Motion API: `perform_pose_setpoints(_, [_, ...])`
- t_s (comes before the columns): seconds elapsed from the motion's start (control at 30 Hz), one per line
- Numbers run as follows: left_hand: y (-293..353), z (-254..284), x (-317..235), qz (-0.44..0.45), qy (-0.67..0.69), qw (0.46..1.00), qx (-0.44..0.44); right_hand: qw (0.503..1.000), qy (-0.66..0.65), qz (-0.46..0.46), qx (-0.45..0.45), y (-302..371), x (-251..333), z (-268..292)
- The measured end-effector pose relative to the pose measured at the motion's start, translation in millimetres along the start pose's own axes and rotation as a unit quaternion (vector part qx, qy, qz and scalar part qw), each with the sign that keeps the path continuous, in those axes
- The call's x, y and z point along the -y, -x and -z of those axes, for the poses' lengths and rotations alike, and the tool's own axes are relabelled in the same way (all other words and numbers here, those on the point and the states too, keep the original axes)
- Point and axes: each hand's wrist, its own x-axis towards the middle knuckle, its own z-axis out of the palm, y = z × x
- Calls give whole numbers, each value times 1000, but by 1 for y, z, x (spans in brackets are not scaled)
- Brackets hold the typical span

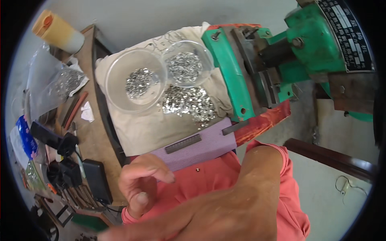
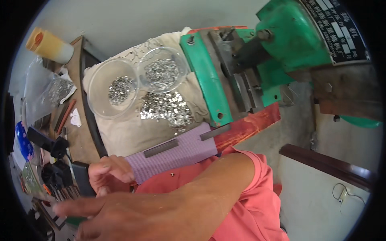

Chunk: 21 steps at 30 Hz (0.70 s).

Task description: The person places small metal pieces into a metal strip and uses a green press machine to secure them. They repeatedly pick up metal pieces from a container, arrange them in the strip, and operate the press to complete the assembly.

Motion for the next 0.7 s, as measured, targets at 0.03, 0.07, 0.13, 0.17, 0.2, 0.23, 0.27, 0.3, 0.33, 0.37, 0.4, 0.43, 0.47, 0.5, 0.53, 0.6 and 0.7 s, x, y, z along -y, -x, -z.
perform_pose_setpoints(0.03, [-2, -4, 7, 4, 16, 1000, 2, 1000, 0, 2, -13, 1, 0, 1])
perform_pose_setpoints(0.07, [-2, -4, 3, 5, 9, 1000, -3, 1000, -7, 4, -14, 1, 1, -1])
perform_pose_setpoints(0.13, [-1, -4, -3, 9, -9, 1000, -12, 1000, -19, 10, -18, -1, 1, -1])
perform_pose_setpoints(0.17, [-1, -3, -2, 8, -8, 1000, -9, 1000, -18, 12, -22, -2, 1, 0])
perform_pose_setpoints(0.2, [-2, -2, -2, 7, -7, 1000, -6, 999, -20, 15, -24, -1, -1, 1])
perform_pose_setpoints(0.23, [-3, -1, -1, 7, -5, 1000, -2, 999, -24, 20, -28, -1, -3, 1])
perform_pose_setpoints(0.27, [-2, -1, 0, 6, -1, 1000, -12, 999, -25, 22, -29, -1, -5, 0])
perform_pose_setpoints(0.3, [1, -2, 1, 6, 3, 1000, -20, 999, -27, 25, -29, -1, -8, 0])
perform_pose_setpoints(0.33, [3, -3, 2, 7, 7, 1000, -27, 999, -26, 28, -31, 1, -10, 0])
perform_pose_setpoints(0.37, [3, -2, 0, 15, 6, 999, -28, 999, -30, 32, -30, 1, -12, -1])
perform_pose_setpoints(0.4, [2, -2, -3, 24, 5, 999, -27, 998, -29, 37, -33, 1, -12, 1])
perform_pose_setpoints(0.43, [3, -2, -5, 33, 5, 999, -26, 998, -22, 41, -33, 5, -13, 0])
perform_pose_setpoints(0.47, [1, -1, -4, 29, 7, 999, -23, 998, -22, 45, -41, 2, -11, 2])
perform_pose_setpoints(0.5, [0, -1, -3, 26, 9, 999, -20, 997, -22, 46, -55, 1, -8, 2])
perform_pose_setpoints(0.53, [1, -2, -3, 22, 11, 1000, -17, 998, -23, 22, -58, 2, 2, 2])
perform_pose_setpoints(0.6, [1, -5, -4, 35, 3, 999, -28, 999, -31, -7, -42, 1, 14, 4])
perform_pose_setpoints(0.7, [6, -4, -5, 53, 19, 998, -24, 997, -3, -71, -12, 11, 20, 21])
